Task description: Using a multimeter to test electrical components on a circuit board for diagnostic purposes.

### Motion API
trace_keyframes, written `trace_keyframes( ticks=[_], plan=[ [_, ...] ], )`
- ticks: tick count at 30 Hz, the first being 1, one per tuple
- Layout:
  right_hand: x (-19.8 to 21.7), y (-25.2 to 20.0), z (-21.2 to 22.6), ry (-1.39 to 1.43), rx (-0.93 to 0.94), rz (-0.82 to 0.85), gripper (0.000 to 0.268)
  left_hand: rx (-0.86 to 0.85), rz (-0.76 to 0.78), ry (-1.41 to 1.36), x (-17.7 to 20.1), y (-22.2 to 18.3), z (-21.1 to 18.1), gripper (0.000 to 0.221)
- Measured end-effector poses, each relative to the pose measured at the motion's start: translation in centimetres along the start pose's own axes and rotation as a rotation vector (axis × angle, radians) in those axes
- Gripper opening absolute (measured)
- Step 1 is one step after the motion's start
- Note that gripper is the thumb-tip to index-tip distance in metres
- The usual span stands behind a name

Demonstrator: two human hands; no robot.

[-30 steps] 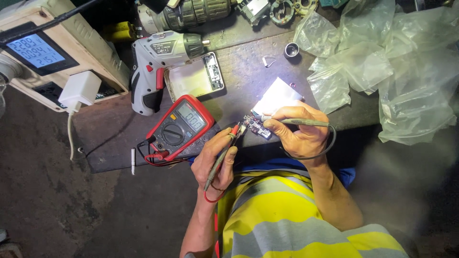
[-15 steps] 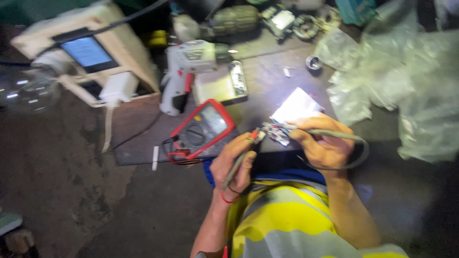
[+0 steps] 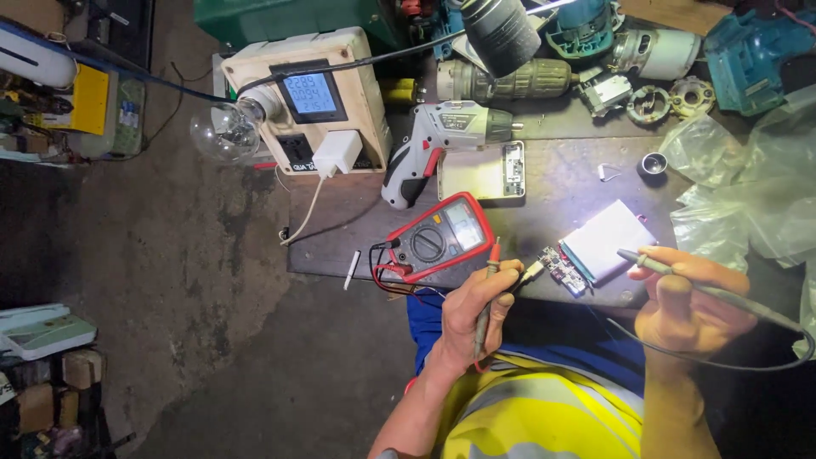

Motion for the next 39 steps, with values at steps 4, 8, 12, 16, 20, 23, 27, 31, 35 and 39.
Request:
trace_keyframes(
  ticks=[4, 8, 12, 16, 20, 23, 27, 31, 35, 39],
  plan=[
    [0.0, -0.1, 0.1, -0.008, -0.014, -0.066, 0.012, -0.001, 0.014, 0.002, 0.1, 0.2, -0.2, 0.024],
    [0.4, -0.2, -0.9, 0.028, -0.001, -0.117, 0.012, -0.018, 0.006, 0.013, 0.1, 0.3, -0.3, 0.023],
    [0.4, -0.3, -1.0, 0.011, 0.008, -0.093, 0.015, -0.02, 0.013, 0.021, 0.1, 0.1, -0.2, 0.022],
    [0.3, 0.0, -1.0, -0.021, 0.136, -0.045, 0.015, -0.023, 0.008, 0.018, 0.1, 0.2, -0.3, 0.022],
    [1.1, -0.4, -0.6, -0.203, 0.13, -0.029, 0.022, -0.022, 0.012, 0.018, 0.1, 0.0, -0.1, 0.022],
    [1.2, -0.6, -0.7, -0.223, 0.036, -0.091, 0.014, -0.014, 0.02, 0.015, 0.1, -0.2, 0.0, 0.022],
    [0.8, -0.5, -0.5, -0.176, -0.002, -0.1, 0.006, -0.009, 0.019, 0.009, 0.1, -0.3, 0.1, 0.022],
    [0.5, -0.3, 0.0, -0.183, 0.021, -0.057, 0.008, -0.005, 0.026, 0.02, 0.1, -0.4, 0.2, 0.022],
    [0.5, -0.5, -0.5, -0.111, -0.038, -0.071, 0.014, -0.015, 0.029, 0.036, 0.2, -0.2, 0.1, 0.022],
    [0.4, -0.4, 0.0, -0.167, -0.051, -0.086, 0.002, -0.016, 0.029, 0.025, 0.2, -0.3, 0.1, 0.022]
  ],
)
Point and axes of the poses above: each hand's wrist, its own y-axis towards the middle knuckle, its own x-axis out of the back of the hand, z = x × y, the point moved 4 cm from there along y, towards the middle knuckle, and after that the axes turned 1 degree about z, right-handed, at the moved point
